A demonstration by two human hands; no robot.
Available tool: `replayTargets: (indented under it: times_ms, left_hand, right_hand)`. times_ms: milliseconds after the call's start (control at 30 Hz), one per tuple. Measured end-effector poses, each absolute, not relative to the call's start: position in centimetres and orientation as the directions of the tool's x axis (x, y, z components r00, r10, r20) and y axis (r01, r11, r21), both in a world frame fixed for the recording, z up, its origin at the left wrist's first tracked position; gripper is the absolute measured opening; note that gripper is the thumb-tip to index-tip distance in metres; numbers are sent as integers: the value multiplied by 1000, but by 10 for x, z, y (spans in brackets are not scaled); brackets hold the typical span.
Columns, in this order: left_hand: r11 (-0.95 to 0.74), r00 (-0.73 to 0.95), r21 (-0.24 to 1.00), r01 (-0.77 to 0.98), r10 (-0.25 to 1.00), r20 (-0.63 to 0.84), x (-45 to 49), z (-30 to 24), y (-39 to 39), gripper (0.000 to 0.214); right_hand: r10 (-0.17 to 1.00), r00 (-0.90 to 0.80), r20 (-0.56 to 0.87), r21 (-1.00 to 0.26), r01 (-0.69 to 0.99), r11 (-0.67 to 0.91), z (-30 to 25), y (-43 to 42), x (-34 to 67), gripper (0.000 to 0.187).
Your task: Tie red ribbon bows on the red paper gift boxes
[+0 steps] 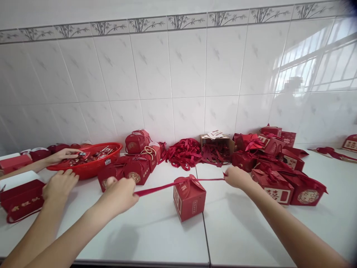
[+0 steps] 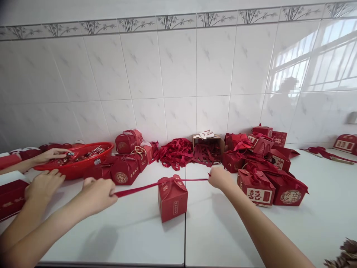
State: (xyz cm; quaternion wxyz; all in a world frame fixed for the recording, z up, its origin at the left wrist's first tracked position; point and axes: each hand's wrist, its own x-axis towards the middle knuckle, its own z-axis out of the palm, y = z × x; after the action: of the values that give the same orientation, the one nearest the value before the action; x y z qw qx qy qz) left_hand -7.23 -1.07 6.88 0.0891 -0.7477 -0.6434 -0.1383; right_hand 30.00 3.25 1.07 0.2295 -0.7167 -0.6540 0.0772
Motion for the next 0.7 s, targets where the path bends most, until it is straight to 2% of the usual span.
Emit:
replayTargets:
  times_ms: [100, 167, 233, 333, 467, 533, 600, 700]
  left_hand:
    - [-115, 112, 28, 993, 991, 73, -90, 40, -14, 17]
    - [-150, 149, 95, 984, 989, 19, -88, 27, -12, 12]
    - [-211, 194, 183, 960, 976, 102, -75, 20, -7, 7]
    - [-319, 225, 378, 869, 935, 274, -44, 19, 1, 18]
    - [-384, 259, 621, 684, 923, 285, -6, 16, 14, 24]
    - [-360, 275, 695, 622, 932, 236, 4, 11, 22, 26]
    - [-344, 305, 738, 581, 932, 195, 9, 7, 28, 26]
    - [-349, 340, 763, 544, 923, 179, 12, 2, 30, 26]
  right_hand:
    - [994, 110, 25, -420, 903, -90, -20, 36, 309, 10]
    - [997, 69, 41, -451, 891, -43, -33, 38, 304, 13]
    - [992, 26, 121, -502, 864, 39, -36, 40, 292, 30]
    - [972, -83, 219, -581, 789, 198, -31, 37, 269, 47]
    - [932, -275, 236, -701, 616, 359, -22, 27, 241, 53]
    - [923, -336, 189, -809, 480, 341, -23, 21, 231, 53]
    - [932, -343, 118, -890, 379, 252, -26, 15, 226, 55]
    - [952, -295, 78, -924, 337, 180, -30, 7, 226, 54]
